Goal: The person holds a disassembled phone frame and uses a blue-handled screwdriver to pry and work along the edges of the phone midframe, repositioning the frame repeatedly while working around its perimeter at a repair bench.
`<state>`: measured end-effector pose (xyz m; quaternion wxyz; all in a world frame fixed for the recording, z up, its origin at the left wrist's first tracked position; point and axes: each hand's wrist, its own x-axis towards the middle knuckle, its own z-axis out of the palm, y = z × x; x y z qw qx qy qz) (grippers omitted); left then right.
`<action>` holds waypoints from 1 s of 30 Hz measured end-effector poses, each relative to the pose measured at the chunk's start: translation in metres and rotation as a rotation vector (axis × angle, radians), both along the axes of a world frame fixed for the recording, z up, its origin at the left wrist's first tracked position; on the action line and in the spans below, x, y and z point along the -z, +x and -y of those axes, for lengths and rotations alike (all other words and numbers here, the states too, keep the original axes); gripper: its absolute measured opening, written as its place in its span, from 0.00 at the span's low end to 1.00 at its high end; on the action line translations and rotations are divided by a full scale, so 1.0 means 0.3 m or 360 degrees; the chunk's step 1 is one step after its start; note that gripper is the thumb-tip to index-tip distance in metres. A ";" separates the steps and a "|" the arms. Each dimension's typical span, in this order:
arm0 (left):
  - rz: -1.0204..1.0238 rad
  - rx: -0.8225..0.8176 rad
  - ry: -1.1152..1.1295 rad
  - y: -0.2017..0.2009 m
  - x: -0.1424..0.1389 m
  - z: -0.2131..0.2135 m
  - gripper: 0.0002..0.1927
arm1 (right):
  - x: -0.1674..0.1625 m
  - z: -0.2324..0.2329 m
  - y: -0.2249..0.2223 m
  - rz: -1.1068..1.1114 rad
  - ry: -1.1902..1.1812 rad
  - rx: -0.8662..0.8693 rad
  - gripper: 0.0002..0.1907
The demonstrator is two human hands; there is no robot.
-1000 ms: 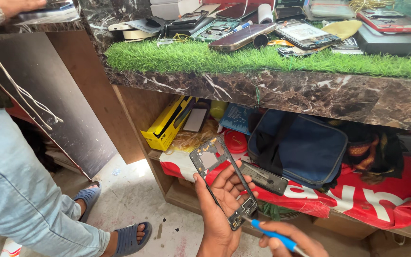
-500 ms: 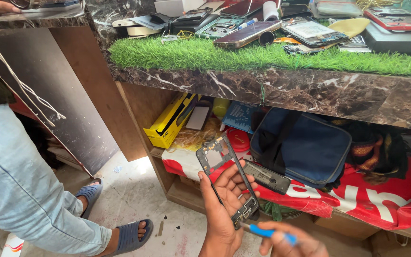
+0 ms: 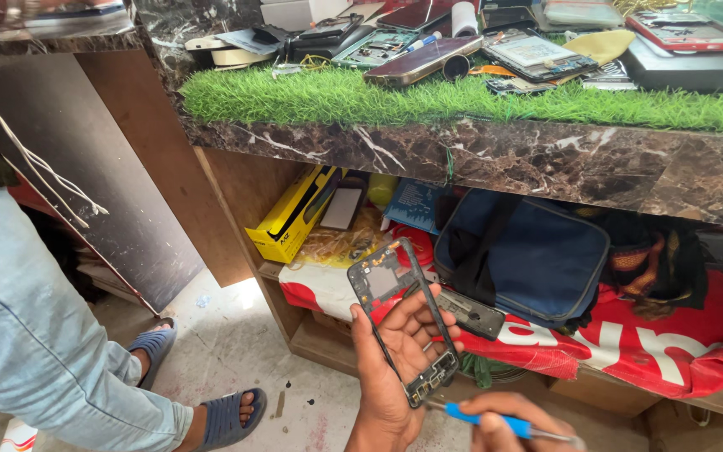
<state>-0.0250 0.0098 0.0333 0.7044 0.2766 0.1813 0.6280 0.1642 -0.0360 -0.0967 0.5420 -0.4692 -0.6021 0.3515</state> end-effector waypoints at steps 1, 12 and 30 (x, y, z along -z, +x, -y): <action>-0.0005 0.0014 -0.0012 0.001 -0.001 -0.002 0.53 | -0.008 0.002 0.002 -0.0130 -0.0023 -0.0003 0.10; -0.0033 -0.0022 0.0007 -0.001 0.004 -0.001 0.52 | -0.001 0.008 -0.023 0.0002 -0.0305 0.0142 0.09; 0.0024 -0.0096 0.0030 -0.002 0.005 0.000 0.53 | 0.047 0.031 -0.075 -0.0332 -0.0156 -0.0022 0.10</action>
